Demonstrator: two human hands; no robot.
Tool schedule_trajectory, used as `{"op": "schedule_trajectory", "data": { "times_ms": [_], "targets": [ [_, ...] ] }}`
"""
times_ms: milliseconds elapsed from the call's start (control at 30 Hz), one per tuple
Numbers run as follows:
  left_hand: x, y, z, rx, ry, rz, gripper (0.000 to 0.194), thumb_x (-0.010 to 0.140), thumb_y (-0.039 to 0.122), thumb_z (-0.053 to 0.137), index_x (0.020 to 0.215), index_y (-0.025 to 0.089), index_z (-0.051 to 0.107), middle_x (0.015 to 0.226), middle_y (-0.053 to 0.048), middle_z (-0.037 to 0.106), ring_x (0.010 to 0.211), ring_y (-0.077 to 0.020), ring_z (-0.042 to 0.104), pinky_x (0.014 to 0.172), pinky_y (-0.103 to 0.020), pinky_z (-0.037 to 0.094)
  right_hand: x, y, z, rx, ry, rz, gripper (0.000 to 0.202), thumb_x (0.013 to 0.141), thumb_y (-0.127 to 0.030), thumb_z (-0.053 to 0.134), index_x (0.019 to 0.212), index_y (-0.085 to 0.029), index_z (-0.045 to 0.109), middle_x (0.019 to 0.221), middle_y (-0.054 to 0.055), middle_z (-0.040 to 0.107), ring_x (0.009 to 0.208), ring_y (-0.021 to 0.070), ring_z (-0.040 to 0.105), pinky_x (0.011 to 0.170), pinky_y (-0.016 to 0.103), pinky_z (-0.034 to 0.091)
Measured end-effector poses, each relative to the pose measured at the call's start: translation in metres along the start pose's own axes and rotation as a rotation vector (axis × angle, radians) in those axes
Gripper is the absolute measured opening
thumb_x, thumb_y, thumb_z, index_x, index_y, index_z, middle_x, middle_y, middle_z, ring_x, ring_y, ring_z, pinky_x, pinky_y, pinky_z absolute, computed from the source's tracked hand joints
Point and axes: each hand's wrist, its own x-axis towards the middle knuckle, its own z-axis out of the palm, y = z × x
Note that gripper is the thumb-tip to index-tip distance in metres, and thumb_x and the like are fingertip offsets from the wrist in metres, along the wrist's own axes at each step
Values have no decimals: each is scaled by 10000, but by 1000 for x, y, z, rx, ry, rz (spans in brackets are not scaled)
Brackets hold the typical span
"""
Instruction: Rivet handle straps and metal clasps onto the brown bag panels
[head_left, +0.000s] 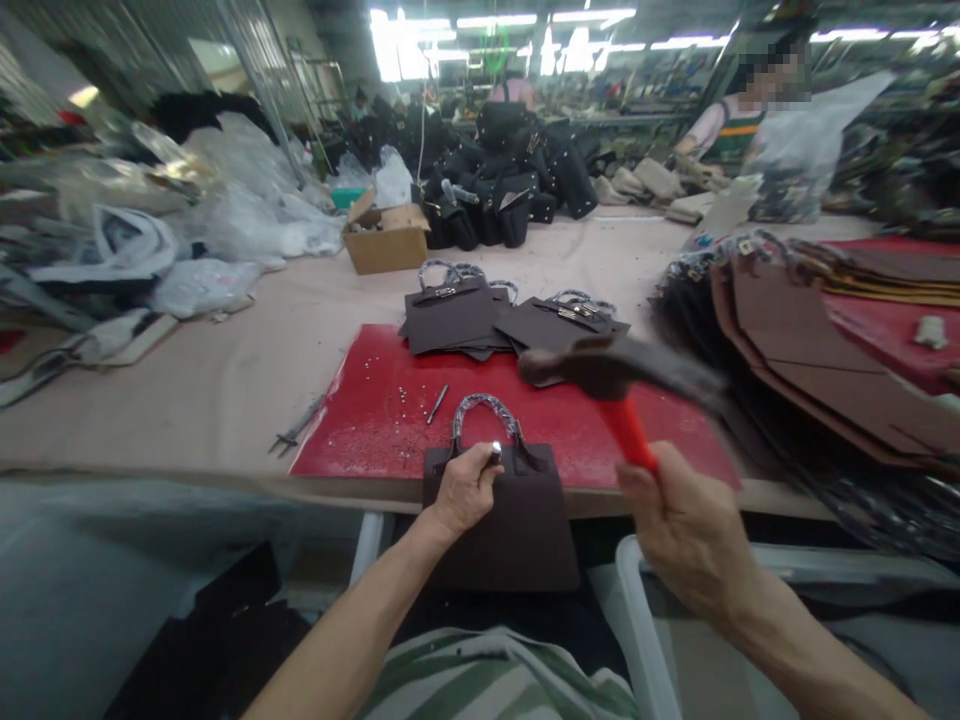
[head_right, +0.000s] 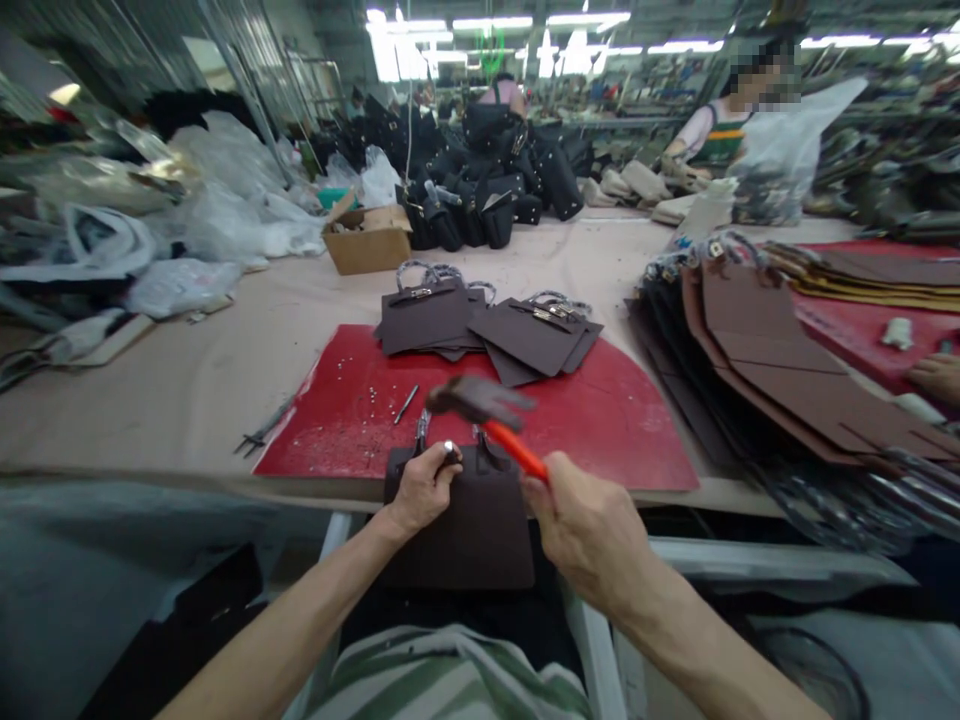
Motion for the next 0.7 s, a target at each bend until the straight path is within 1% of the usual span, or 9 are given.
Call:
{"op": "schedule_trajectory", "data": {
  "times_ms": [100,133,167,267,300,333,467,600,700],
  "targets": [
    [1,2,-1,4,-3,10,90,928,185,511,970,196,589,835,-45,664,769,-175,669,745,-282,551,2,-7,-7,-214,-238,-141,386,998,-463,300,694,-252,409,499,0,482,388,137,353,473,321,162],
    [1,2,-1,1,-3,9,88,928,184,511,969,194,588,834,-46,664,771,-176,668,745,-284,551,4,-11,-11,-241,-252,-148,376,995,-460,307,692,-257,398,486,-3,473,379,140,342,474,323,157],
    [1,2,-2,-1,-6,6,89,927,185,514,974,194,588,838,-47,666,776,-178,668,750,-287,552,5,-16,-15,-240,-209,-134,363,994,-459,323,698,-260,390,481,-9,465,380,141,350,474,317,171],
    [1,3,-2,4,-11,-3,103,926,191,521,1001,198,591,856,-49,671,795,-182,674,770,-293,554,5,-29,-20,-161,72,-44,343,1004,-457,325,727,-264,388,508,-12,477,421,145,423,496,288,266],
    [1,2,-2,7,-10,1,102,926,191,521,1000,197,591,855,-50,670,796,-184,678,770,-294,554,4,-29,-18,-150,94,-30,352,1003,-460,302,721,-266,383,507,-9,474,417,145,418,492,288,267],
    [1,2,-2,8,-5,9,97,925,190,522,993,196,591,849,-50,669,792,-186,680,764,-293,555,2,-28,-15,-155,47,-28,361,998,-461,279,708,-267,375,497,-5,467,403,146,398,479,292,246],
    [2,2,-2,1,-4,11,88,912,169,530,972,193,590,835,-50,678,767,-184,684,737,-284,556,-5,-4,-2,-225,-338,23,321,950,-452,334,699,-261,389,500,5,485,395,152,361,483,313,169],
    [3,4,-4,-8,-18,-15,92,907,167,535,977,198,588,847,-43,679,784,-177,688,758,-275,557,1,32,7,-98,-378,254,349,963,-483,331,713,-251,404,552,-5,513,488,151,464,525,281,290],
    [3,5,-6,-28,-30,-13,103,914,169,536,999,196,588,859,-45,681,795,-179,688,760,-278,558,10,62,25,-87,-455,419,398,982,-447,281,679,-235,428,550,-8,501,495,144,487,533,266,346]
  ]
}}
